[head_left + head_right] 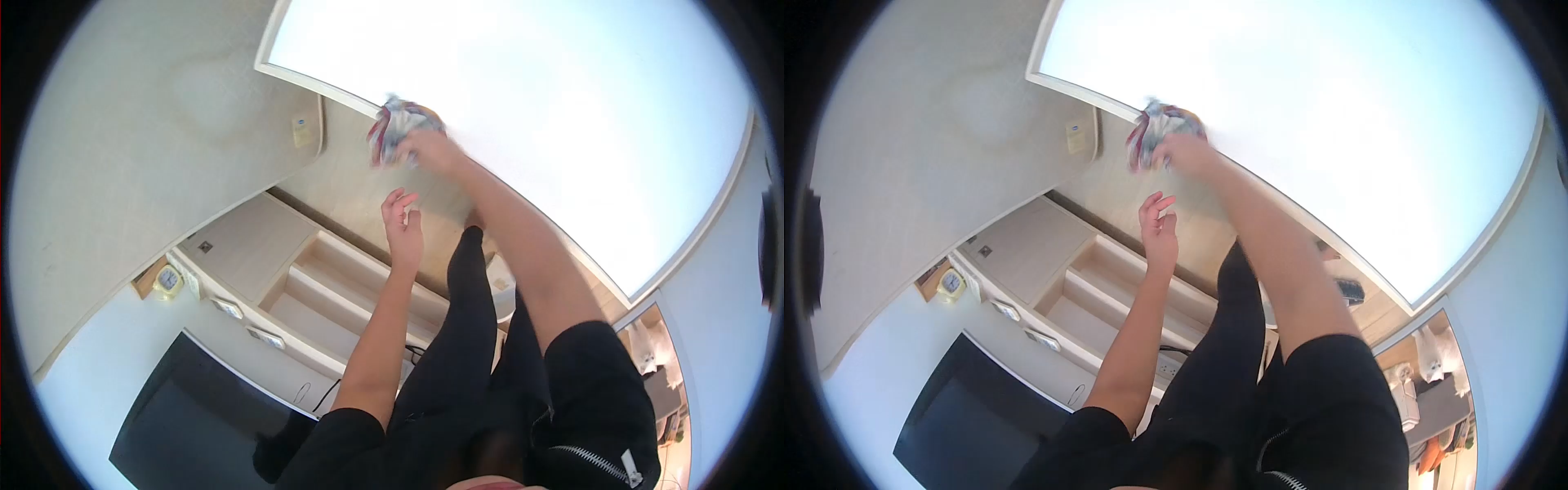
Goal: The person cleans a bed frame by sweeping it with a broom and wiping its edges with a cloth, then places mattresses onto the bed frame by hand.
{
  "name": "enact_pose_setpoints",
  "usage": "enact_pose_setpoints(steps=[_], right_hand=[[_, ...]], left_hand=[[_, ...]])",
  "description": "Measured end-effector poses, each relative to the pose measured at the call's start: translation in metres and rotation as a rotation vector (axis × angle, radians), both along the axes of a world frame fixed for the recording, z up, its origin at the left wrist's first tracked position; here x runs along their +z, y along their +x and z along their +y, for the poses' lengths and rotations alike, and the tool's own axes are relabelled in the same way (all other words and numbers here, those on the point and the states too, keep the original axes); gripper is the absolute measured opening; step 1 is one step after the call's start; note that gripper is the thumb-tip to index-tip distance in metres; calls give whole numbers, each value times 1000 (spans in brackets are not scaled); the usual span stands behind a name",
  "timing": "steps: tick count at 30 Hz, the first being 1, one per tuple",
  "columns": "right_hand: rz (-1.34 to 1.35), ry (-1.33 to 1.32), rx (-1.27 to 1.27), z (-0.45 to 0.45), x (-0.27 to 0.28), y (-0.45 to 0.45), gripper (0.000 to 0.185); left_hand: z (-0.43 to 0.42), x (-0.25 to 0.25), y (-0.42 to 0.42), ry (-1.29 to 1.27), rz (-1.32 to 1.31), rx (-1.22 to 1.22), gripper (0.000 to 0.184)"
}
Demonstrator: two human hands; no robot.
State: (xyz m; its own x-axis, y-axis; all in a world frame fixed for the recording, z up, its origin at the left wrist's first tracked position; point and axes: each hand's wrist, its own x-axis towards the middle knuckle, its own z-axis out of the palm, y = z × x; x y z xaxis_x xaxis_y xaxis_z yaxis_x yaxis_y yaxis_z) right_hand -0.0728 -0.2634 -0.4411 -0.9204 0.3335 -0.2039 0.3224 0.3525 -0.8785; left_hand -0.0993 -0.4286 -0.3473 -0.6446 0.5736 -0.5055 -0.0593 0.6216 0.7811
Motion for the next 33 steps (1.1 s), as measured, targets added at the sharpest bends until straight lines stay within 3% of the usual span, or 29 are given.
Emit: enact_pose_setpoints(steps=[4, 6, 11, 13, 15, 17, 18, 19, 20, 21, 23, 24, 26, 27, 28, 29, 30, 31, 32, 33], right_hand=[[-66, -89, -285, -3, 79, 17, 22], [-101, -138, -482, 26, 105, 55, 26], [74, 468, -913, 101, 177, 172, 29], [-97, 523, -963, 103, 195, 210, 31], [-346, 523, -893, 82, 179, 257, 26], [-739, 317, -677, 23, 116, 325, 24], [-776, 325, -737, -27, 77, 363, 26], [-1145, 32, -290, -41, 100, 381, 24], [-1065, -97, -225, -71, 84, 419, 23], [-1073, -104, -258, -80, 110, 426, 23], [-1098, 69, -722, -101, 174, 432, 15], [-1019, 76, -835, -113, 174, 453, 13], [-1098, 4, -876, -122, 190, 480, 18], [-1145, -198, -779, -114, 211, 496, 24], [-1139, -155, -789, -125, 227, 505, 27], [-1001, 110, -1022, -151, 216, 517, 27], [-1029, -178, -1188, -147, 254, 521, 26], [-756, 62, -1411, -164, 265, 527, 24], [-678, 14, -1583, -176, 266, 536, 21], [-717, 98, -1649, -185, 276, 542, 21]], left_hand=[[36, 15, -13, 141, 129, -62, 24], [52, 32, -10, 201, 45, -123, 23], [92, 64, 10, 272, 164, -224, 22], [105, 70, 12, 295, 212, -279, 21], [113, 75, 20, 257, 261, -442, 19], [119, 85, 34, 240, 290, -515, 19], [126, 90, 42, 205, 317, -573, 19], [133, 93, 51, 227, 307, -608, 19], [138, 94, 60, 197, 257, -683, 19], [144, 101, 69, 171, 209, -754, 20], [158, 123, 90, 206, 232, -851, 18], [168, 132, 102, 223, 263, -925, 15], [185, 132, 124, 324, 275, -1015, 20], [197, 128, 141, 316, 156, -1035, 26], [206, 125, 153, 348, 122, -1110, 29], [216, 131, 171, 253, 43, -1089, 29], [230, 129, 182, 234, 80, -1225, 29], [239, 130, 194, 307, 18, -1278, 29], [246, 139, 214, 306, -69, -1277, 25], [251, 167, 238, 198, 102, -1408, 24]])
